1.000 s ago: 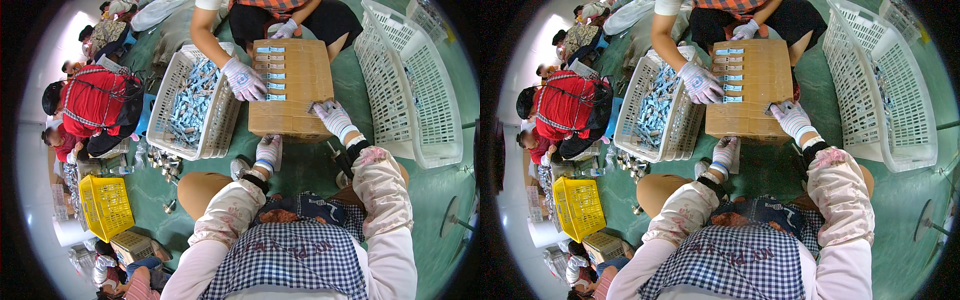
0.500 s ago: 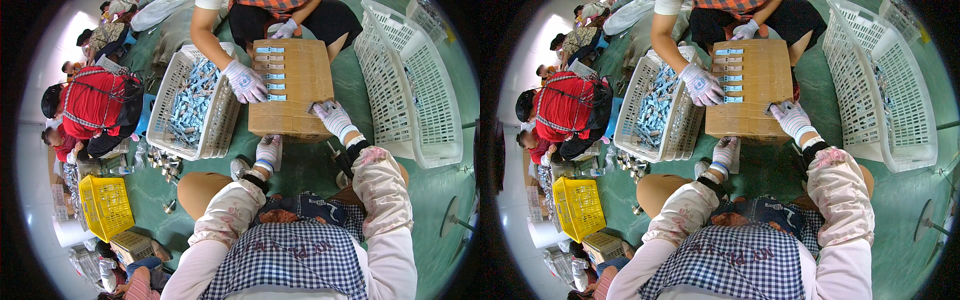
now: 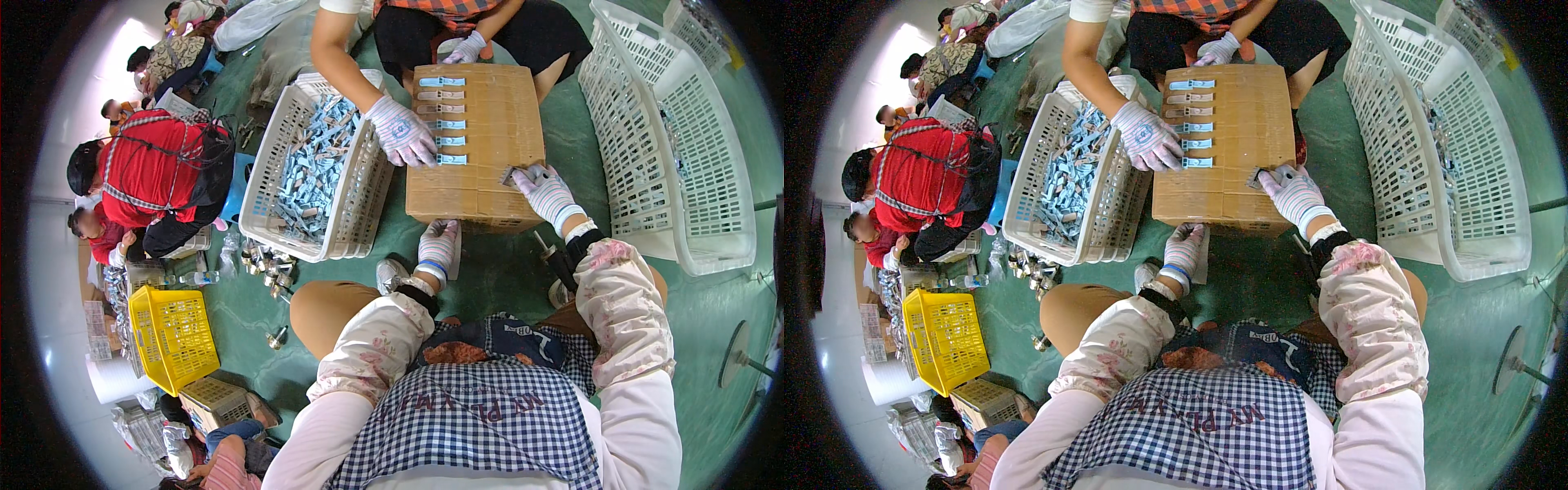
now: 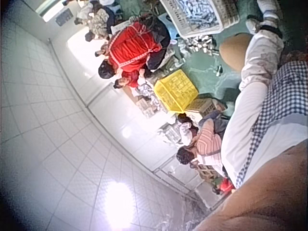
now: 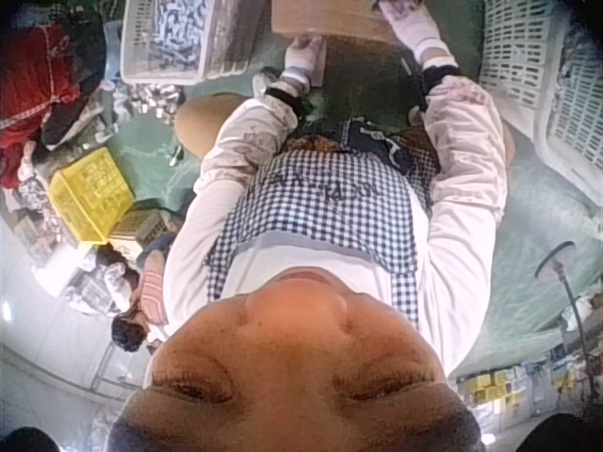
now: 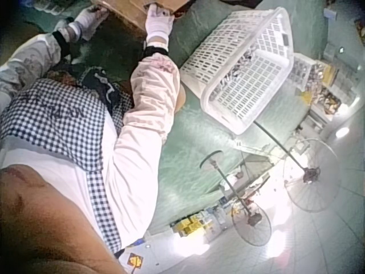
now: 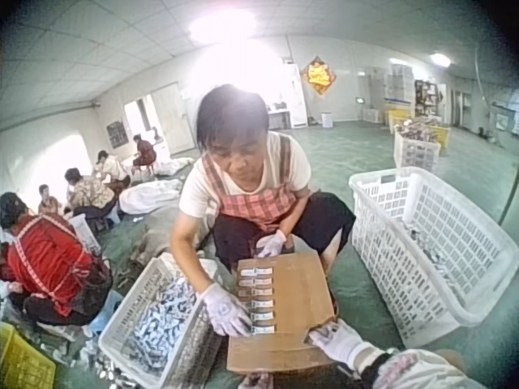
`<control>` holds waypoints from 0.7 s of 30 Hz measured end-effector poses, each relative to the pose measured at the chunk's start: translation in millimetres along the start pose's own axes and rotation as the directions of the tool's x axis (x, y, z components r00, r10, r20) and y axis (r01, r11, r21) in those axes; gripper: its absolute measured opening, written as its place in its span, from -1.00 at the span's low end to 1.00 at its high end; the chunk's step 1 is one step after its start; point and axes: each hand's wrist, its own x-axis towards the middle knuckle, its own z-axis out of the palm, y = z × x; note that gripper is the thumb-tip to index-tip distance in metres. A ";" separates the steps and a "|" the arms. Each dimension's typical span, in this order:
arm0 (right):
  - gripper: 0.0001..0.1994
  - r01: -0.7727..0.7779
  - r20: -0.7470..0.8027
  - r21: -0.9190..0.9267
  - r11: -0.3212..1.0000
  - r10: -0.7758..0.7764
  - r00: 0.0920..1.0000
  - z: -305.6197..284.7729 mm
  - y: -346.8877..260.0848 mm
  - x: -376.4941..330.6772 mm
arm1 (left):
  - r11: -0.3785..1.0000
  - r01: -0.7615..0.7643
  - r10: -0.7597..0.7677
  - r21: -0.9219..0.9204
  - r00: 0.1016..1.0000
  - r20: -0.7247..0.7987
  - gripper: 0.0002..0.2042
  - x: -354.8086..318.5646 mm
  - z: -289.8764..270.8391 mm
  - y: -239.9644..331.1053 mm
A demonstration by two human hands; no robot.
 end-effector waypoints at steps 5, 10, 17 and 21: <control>-0.38 -0.186 0.002 0.085 0.979 0.187 0.982 -20.8 -31.3 -14.7 | 1.000 0.007 -0.007 0.013 1.000 -0.017 -0.89 -5.2 -3.8 1.3; -0.38 -0.160 -0.012 0.071 0.985 0.161 0.987 -13.1 -22.2 -12.9 | 0.999 0.025 -0.026 -0.033 1.000 -0.007 -0.89 -9.8 -3.6 7.9; -0.36 -0.080 -0.019 0.005 0.997 0.080 0.997 -2.9 -13.3 -7.1 | 0.993 0.107 -0.107 -0.044 0.994 0.001 -0.89 -13.9 -3.8 16.6; -0.36 -0.142 -0.025 0.037 0.989 0.143 0.989 -27.2 -43.2 -22.1 | 0.998 0.054 -0.054 -0.013 0.998 -0.010 -0.89 -14.9 -6.1 16.2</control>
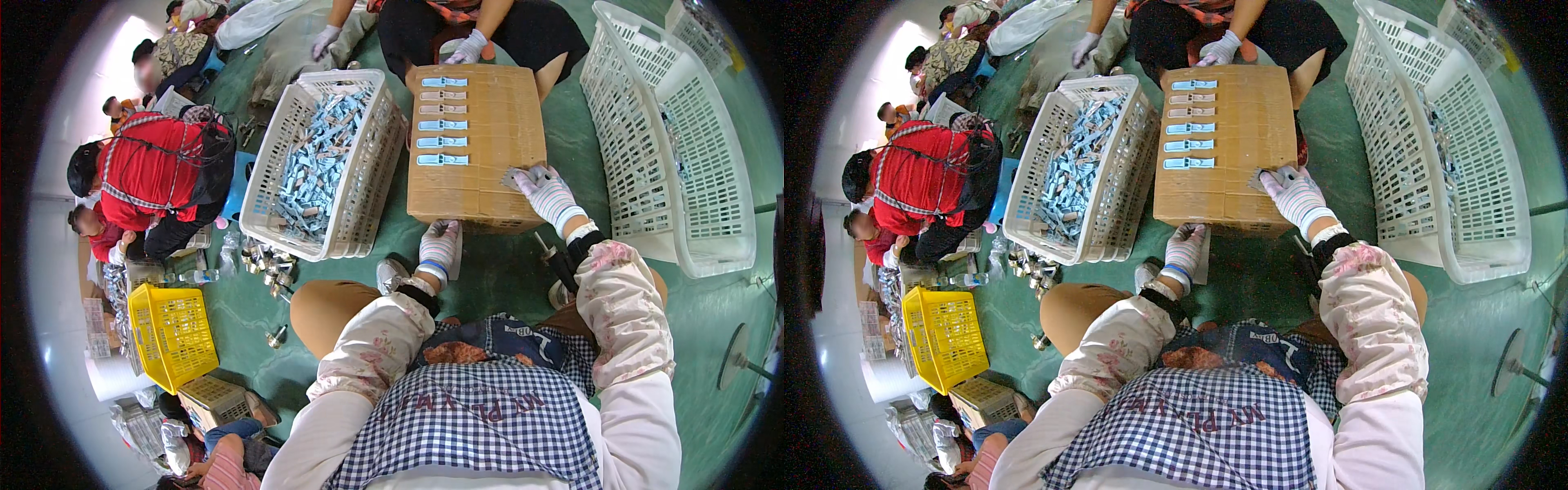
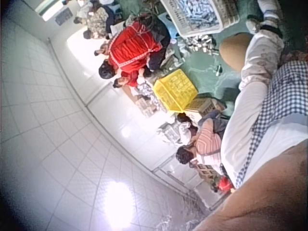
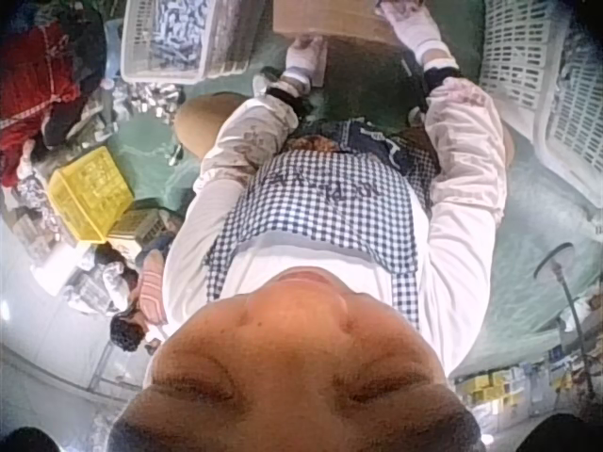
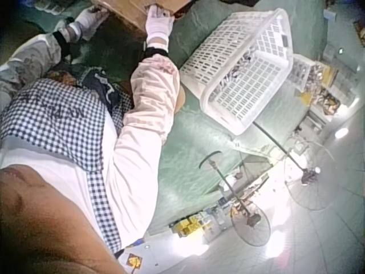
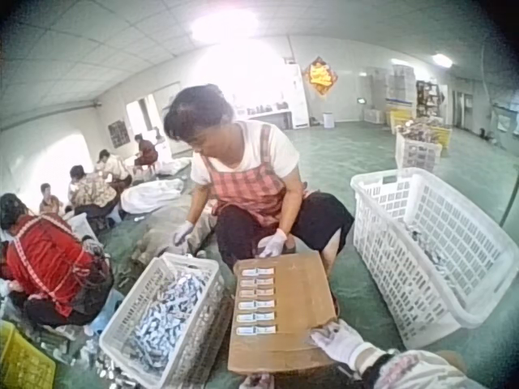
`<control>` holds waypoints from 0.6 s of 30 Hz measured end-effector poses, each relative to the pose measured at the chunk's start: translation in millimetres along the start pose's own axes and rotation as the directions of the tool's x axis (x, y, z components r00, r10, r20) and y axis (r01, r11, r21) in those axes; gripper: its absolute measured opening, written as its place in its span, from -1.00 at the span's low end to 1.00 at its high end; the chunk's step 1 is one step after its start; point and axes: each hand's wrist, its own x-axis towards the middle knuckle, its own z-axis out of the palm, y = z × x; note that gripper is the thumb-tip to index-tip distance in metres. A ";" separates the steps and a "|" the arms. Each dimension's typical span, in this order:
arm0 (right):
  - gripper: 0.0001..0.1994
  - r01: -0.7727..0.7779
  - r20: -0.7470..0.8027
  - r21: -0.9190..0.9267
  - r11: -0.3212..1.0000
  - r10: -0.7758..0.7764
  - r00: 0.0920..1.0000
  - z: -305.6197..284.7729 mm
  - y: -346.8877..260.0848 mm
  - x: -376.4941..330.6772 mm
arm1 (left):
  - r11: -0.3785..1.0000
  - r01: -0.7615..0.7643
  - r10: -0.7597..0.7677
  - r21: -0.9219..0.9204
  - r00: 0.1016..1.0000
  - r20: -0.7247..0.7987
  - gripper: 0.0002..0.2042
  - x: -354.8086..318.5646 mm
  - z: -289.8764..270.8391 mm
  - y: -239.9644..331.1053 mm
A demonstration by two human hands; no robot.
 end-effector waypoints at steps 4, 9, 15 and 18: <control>-0.36 -0.027 0.003 0.016 1.000 0.027 1.000 -3.6 2.9 1.2 | 0.998 0.061 -0.061 -0.015 0.998 0.004 -0.90 -5.4 5.5 10.6; -0.37 -0.105 0.034 0.075 0.992 0.103 0.994 -11.9 -8.0 -0.8 | 0.999 -0.040 0.040 0.014 0.999 0.003 -0.89 9.6 0.5 -6.4; -0.40 -0.031 -0.021 0.054 0.998 0.032 0.999 -1.7 4.3 7.9 | 0.997 -0.080 0.080 -0.002 0.997 0.010 -0.90 17.8 3.2 -13.1; -0.40 -0.085 0.010 0.090 0.992 0.084 0.996 -10.5 -3.6 2.4 | 0.997 -0.075 0.075 0.000 0.997 0.007 -0.89 16.1 2.7 -12.1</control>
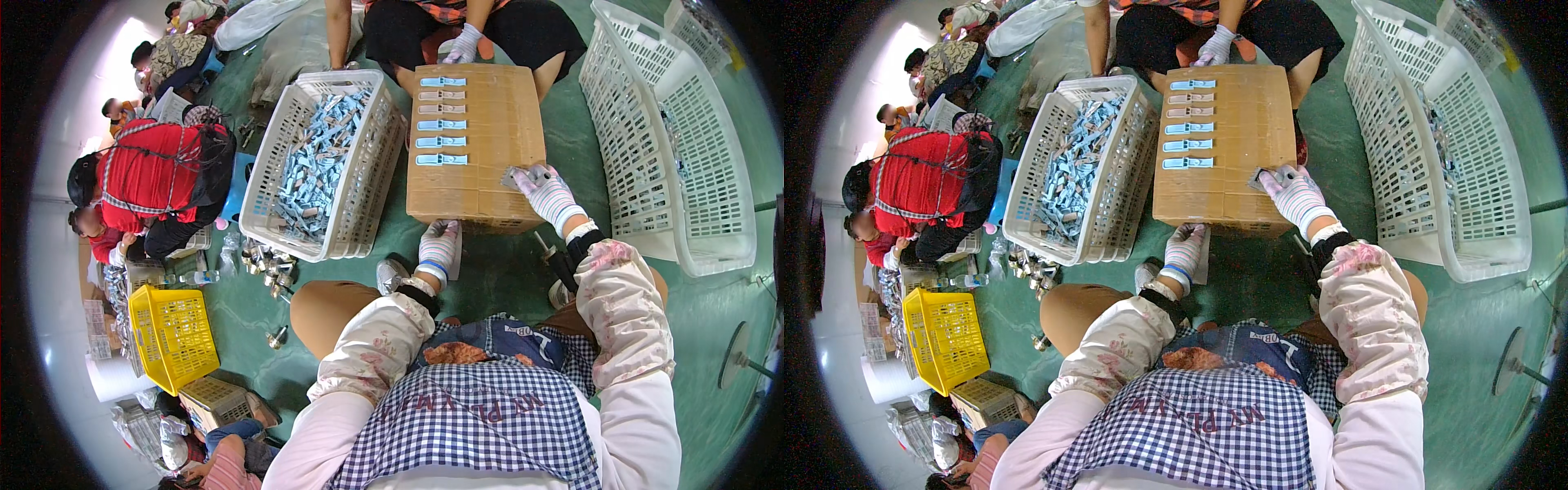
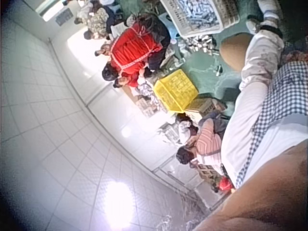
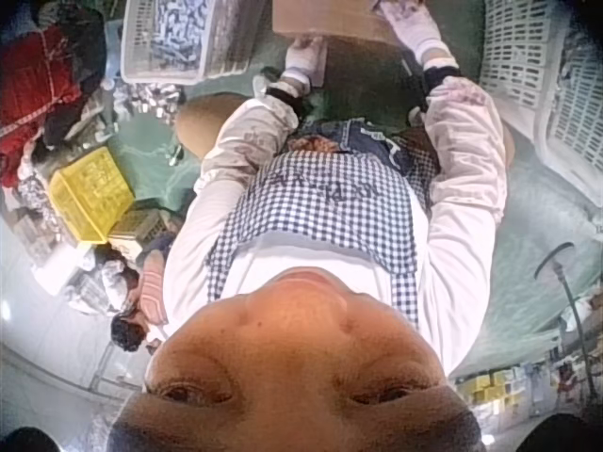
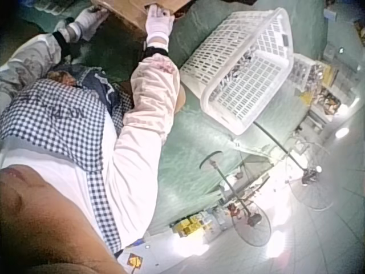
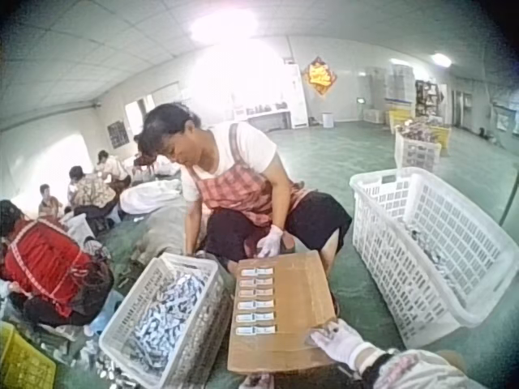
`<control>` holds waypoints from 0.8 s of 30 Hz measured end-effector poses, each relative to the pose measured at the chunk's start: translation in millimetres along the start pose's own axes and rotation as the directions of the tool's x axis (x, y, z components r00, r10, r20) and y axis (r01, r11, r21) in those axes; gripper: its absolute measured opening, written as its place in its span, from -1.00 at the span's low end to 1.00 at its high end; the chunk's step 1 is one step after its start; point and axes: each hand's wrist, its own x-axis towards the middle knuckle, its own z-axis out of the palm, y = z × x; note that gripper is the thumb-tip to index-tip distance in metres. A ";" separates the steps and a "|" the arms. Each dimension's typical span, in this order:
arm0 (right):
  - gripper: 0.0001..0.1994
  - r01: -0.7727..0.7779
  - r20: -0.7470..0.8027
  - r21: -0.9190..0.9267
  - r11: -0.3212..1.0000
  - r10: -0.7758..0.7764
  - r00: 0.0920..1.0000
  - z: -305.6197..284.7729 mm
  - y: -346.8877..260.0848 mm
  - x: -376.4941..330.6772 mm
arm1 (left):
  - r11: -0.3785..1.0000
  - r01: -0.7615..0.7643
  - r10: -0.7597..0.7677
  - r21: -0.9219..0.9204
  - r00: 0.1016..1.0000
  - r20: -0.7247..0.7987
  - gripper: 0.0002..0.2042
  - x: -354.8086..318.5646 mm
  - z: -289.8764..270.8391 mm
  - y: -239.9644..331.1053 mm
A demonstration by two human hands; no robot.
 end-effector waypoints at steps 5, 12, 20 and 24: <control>-0.41 -0.023 0.003 -0.016 1.000 0.023 1.000 -5.4 -3.9 -2.9 | 1.000 -0.017 0.017 -0.023 1.000 0.004 -0.87 -5.4 3.2 6.5; -0.41 -0.033 -0.009 -0.009 0.999 0.033 0.999 -6.4 -1.4 -4.1 | 0.996 0.085 -0.085 -0.002 0.996 0.037 -0.84 -12.1 4.6 17.3; -0.41 -0.016 -0.011 -0.025 1.000 0.016 1.000 0.2 5.9 -2.7 | 0.996 0.089 -0.089 0.005 0.996 0.033 -0.84 -16.4 4.5 17.2; -0.41 0.058 -0.004 -0.047 0.997 -0.058 0.998 14.8 20.6 6.2 | 0.995 0.101 -0.101 0.010 0.995 0.027 -0.85 -17.5 2.3 15.2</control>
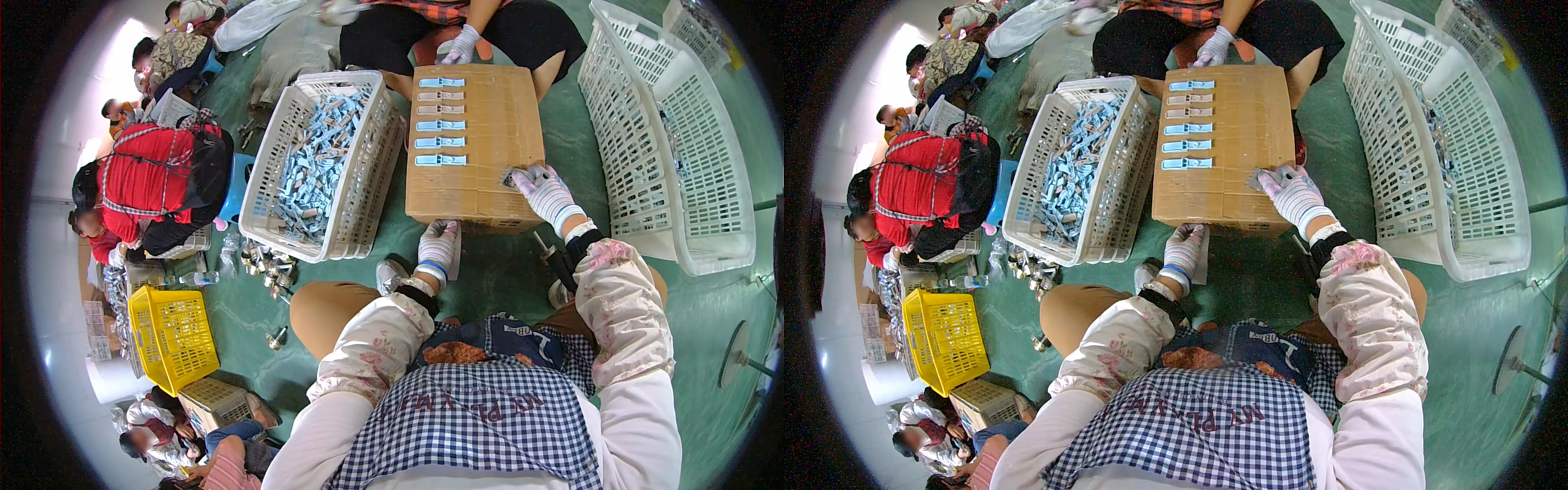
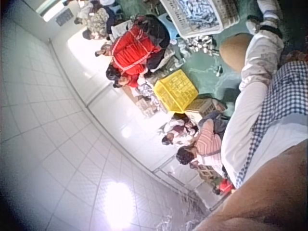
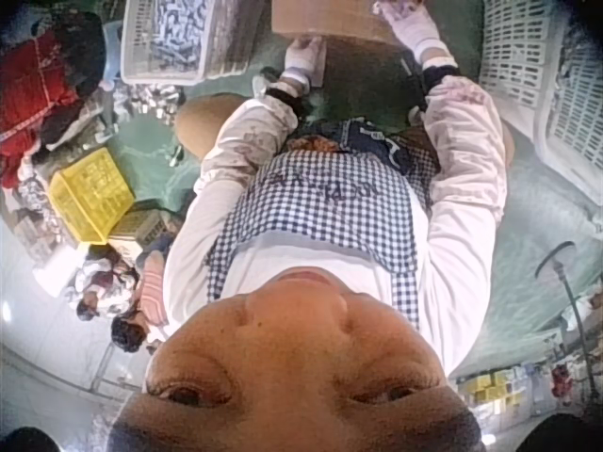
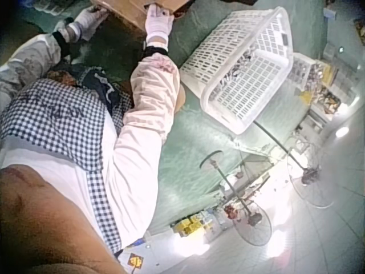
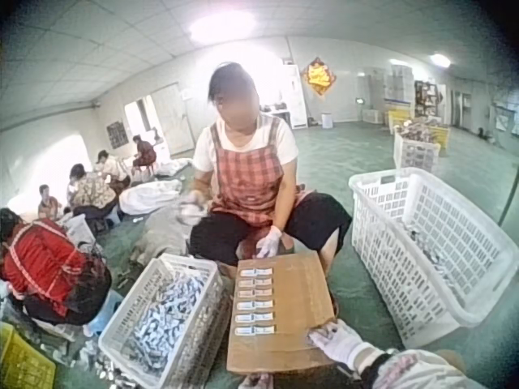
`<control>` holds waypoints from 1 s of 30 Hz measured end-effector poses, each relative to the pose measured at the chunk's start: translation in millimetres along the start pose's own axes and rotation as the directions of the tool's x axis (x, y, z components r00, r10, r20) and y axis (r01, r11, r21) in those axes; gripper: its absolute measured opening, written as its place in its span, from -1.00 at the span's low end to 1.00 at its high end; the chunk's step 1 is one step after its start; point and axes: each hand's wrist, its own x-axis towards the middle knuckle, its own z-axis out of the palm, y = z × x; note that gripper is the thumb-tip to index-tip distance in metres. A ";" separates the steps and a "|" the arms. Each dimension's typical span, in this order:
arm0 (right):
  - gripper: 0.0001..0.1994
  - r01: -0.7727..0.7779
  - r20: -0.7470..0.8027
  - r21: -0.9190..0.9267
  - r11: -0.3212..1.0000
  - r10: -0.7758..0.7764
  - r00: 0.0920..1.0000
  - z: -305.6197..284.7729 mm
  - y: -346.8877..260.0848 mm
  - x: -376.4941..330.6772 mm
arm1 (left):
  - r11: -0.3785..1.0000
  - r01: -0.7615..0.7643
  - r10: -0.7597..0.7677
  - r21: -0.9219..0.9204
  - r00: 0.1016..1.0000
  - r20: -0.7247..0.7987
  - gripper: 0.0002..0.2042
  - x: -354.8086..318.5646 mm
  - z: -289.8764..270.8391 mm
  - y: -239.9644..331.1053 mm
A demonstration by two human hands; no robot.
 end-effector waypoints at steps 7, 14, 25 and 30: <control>-0.38 0.191 0.018 -0.144 0.971 -0.191 0.981 17.3 16.0 7.3 | 1.000 0.011 -0.011 0.022 1.000 0.002 -0.85 -3.0 -4.4 -0.9; -0.37 0.044 0.004 -0.022 0.999 -0.044 0.999 8.6 8.1 0.9 | 1.000 0.029 -0.028 0.008 0.999 -0.015 -0.85 -10.0 -0.7 6.4; -0.35 0.019 -0.002 -0.031 0.999 -0.019 1.000 3.3 5.8 4.8 | 0.999 0.034 -0.035 -0.018 0.999 -0.012 -0.87 -4.4 2.6 8.5; -0.36 0.013 0.016 -0.030 0.999 -0.013 1.000 6.5 9.2 10.3 | 1.000 0.000 0.000 -0.008 1.000 -0.016 -0.88 4.6 1.3 0.6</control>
